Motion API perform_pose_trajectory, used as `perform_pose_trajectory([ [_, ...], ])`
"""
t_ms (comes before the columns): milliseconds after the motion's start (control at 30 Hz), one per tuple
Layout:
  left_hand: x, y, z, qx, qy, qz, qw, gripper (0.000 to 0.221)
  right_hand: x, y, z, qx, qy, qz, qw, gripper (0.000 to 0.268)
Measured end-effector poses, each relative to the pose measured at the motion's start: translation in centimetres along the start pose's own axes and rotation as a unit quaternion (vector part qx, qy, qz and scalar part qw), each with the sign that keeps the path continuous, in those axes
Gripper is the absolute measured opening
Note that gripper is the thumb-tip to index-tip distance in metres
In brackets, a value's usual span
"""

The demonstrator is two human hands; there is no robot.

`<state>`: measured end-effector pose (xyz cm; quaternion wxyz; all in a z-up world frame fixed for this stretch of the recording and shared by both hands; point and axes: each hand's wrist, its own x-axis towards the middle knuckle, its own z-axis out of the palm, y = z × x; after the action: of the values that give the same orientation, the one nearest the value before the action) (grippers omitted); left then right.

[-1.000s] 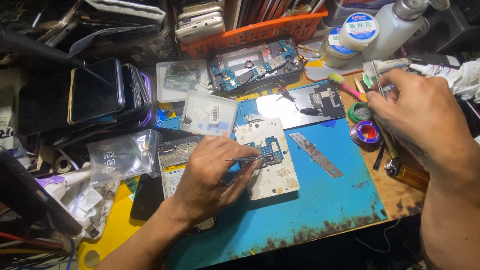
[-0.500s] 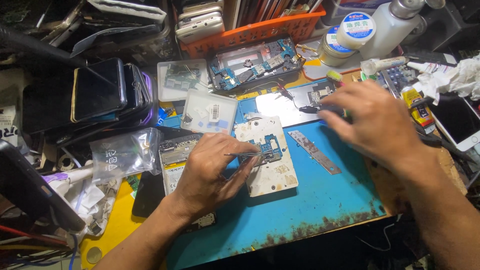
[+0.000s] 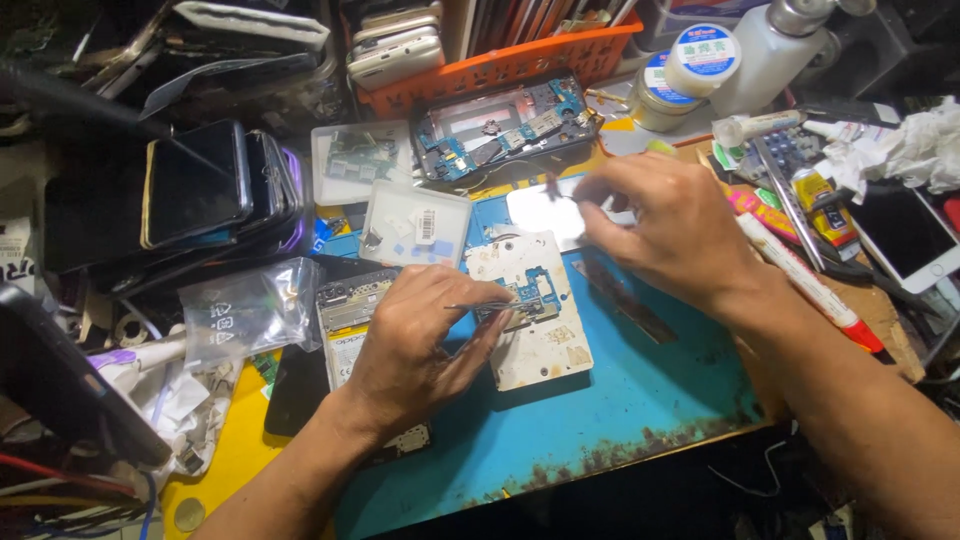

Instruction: Using a heat gun and tweezers to repair or desolder components on a smartphone motherboard at a repair bench.

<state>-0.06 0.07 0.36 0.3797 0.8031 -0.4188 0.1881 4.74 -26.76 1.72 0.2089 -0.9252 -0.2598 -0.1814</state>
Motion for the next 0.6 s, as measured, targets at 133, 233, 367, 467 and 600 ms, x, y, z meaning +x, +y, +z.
perform_pose_trajectory([
  [133,0.3,0.7,-0.2,-0.006,-0.013,0.002,1.0,0.012,2.9,-2.8,1.1,0.134,0.009,0.058,0.989,0.011],
  [233,0.5,0.8,-0.1,0.007,-0.015,-0.004,1.0,0.011,4.5,-3.7,3.1,0.256,0.031,0.032,0.966,0.01],
  [367,0.3,0.5,-0.1,0.031,-0.013,-0.015,0.999,0.012,4.7,-3.5,2.1,0.255,0.007,-0.032,0.966,0.015],
  [467,0.0,0.3,-0.1,0.032,-0.013,-0.023,0.999,0.014,3.5,-1.1,-2.0,0.332,0.11,0.001,0.937,0.013],
  [600,-0.5,-0.3,0.3,0.026,-0.016,-0.037,0.999,0.016,-0.3,9.9,-8.3,0.535,0.46,0.244,0.665,0.011],
])
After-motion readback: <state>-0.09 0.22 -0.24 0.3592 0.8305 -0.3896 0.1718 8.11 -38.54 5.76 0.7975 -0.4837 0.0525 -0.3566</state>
